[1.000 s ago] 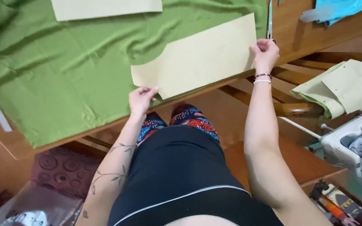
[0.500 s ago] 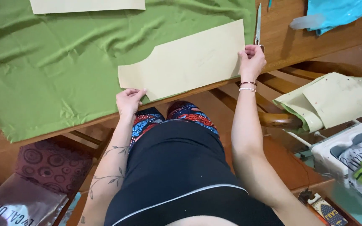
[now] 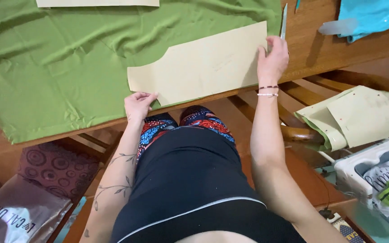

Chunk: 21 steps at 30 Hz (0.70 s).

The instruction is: The person smooths a green fabric on a wooden table, then places a paper pattern on top of it. They repeatedly adjust the fabric and the pattern, aligning them for a sewing task.

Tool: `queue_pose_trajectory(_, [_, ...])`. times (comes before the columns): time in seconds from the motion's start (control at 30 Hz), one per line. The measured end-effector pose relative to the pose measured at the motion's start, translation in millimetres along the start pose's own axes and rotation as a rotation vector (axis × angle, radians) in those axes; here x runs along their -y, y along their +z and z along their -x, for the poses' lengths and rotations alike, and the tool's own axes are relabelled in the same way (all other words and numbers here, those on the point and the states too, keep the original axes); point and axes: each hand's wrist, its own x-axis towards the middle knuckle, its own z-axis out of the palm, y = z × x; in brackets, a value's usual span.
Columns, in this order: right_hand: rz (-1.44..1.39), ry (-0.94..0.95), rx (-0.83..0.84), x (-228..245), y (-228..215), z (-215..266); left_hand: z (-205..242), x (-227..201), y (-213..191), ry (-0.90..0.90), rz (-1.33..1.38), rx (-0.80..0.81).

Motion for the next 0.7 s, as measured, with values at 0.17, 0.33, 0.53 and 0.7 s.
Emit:
queue_pose_trajectory(0.17, [-0.064, -0.376, -0.077, 17, 21, -50, 3, 0, -2, 0.012, 0.025, 0.014])
queue_pose_trajectory(0.33, [0.087, -0.485, -0.195, 0, 36, -80, -5, 8, -3, 0.05, 0.013, 0.055])
queue_pose_trajectory(0.53, [0.089, -0.575, -0.326, -5, 33, -61, -6, 6, -4, 0.025, 0.004, 0.062])
queue_pose_trajectory(0.7, [0.03, -0.541, -0.34, 0, 31, -45, -5, 5, -4, 0.014, -0.022, 0.063])
